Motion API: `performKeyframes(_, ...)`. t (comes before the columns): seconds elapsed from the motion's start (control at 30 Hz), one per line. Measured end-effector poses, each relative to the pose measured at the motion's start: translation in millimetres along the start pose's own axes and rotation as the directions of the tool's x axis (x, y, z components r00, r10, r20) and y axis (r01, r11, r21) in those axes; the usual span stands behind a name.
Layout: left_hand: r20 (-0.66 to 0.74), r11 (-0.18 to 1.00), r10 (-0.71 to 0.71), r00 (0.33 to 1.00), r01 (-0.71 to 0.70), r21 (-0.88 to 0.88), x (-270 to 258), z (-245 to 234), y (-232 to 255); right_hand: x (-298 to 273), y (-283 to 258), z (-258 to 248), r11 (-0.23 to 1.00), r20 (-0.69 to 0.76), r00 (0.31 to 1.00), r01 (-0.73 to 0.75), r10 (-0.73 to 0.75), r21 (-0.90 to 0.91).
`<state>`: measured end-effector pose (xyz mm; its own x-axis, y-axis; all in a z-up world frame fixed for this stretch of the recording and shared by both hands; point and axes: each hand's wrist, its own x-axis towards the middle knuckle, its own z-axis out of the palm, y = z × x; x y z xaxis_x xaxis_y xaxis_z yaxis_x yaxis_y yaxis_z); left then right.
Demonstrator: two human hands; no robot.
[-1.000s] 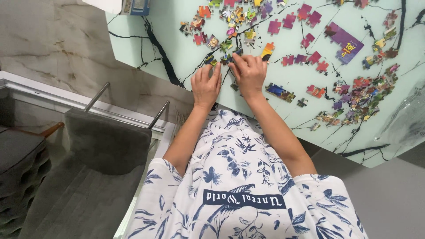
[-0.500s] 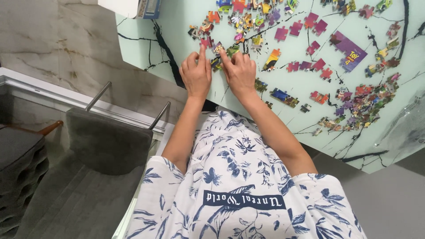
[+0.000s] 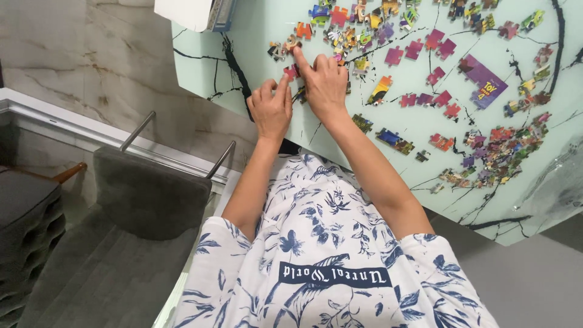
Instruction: Assembling a jigsaw puzzle on a table.
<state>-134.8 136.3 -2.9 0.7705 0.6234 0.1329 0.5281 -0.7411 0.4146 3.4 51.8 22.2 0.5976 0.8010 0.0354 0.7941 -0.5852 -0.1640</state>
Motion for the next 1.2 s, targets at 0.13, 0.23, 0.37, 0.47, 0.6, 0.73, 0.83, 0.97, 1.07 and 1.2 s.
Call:
performKeyframes(0.13,-0.047,1.000,-0.001,0.999,0.003,0.024,24.7,1.2,1.5,-7.1,-1.5,-6.8,0.999,0.000,1.000,0.029,-0.029,-0.030)
performKeyframes(0.23,0.006,0.999,0.039,0.999,-0.039,0.006,50.2,1.7,6.0,-11.8,0.8,-7.3,0.998,-0.025,0.999,0.031,-0.030,0.056)
performKeyframes(0.37,0.070,0.993,0.115,0.991,-0.116,0.010,77.1,12.6,13.4,-15.1,10.6,-7.8,0.991,-0.034,0.995,-0.090,0.094,0.099)
performKeyframes(0.47,0.063,0.993,0.104,0.993,-0.107,0.043,84.5,11.2,17.0,-14.2,21.3,-8.8,0.988,-0.090,0.987,-0.128,0.136,0.087)
performKeyframes(0.6,-0.005,0.991,0.125,0.992,-0.124,0.058,80.8,15.8,14.1,-13.1,33.6,-11.2,0.971,-0.011,0.973,-0.229,0.231,0.074)
performKeyframes(0.73,0.073,0.985,0.174,0.982,-0.174,-0.006,92.4,22.7,27.1,-12.8,38.7,-1.4,0.972,-0.063,0.971,-0.227,0.231,0.064)
performKeyframes(0.83,0.086,0.980,0.199,0.976,-0.200,0.003,107.5,22.6,36.4,-11.3,36.6,1.8,0.965,0.013,0.966,-0.258,0.258,0.041)
performKeyframes(0.97,0.095,0.985,0.170,0.981,-0.172,0.022,112.9,19.5,35.1,-16.5,34.6,-4.4,0.974,-0.034,0.975,-0.219,0.222,0.063)
performKeyframes(1.07,0.039,0.983,0.172,0.984,-0.174,0.054,105.0,17.1,30.1,-23.0,47.9,-1.6,0.950,-0.043,0.951,-0.303,0.307,0.082)
performKeyframes(1.2,0.133,0.983,0.186,0.974,-0.182,-0.036,89.1,17.8,29.9,-17.3,56.9,-15.3,0.918,0.039,0.933,-0.360,0.359,0.164)
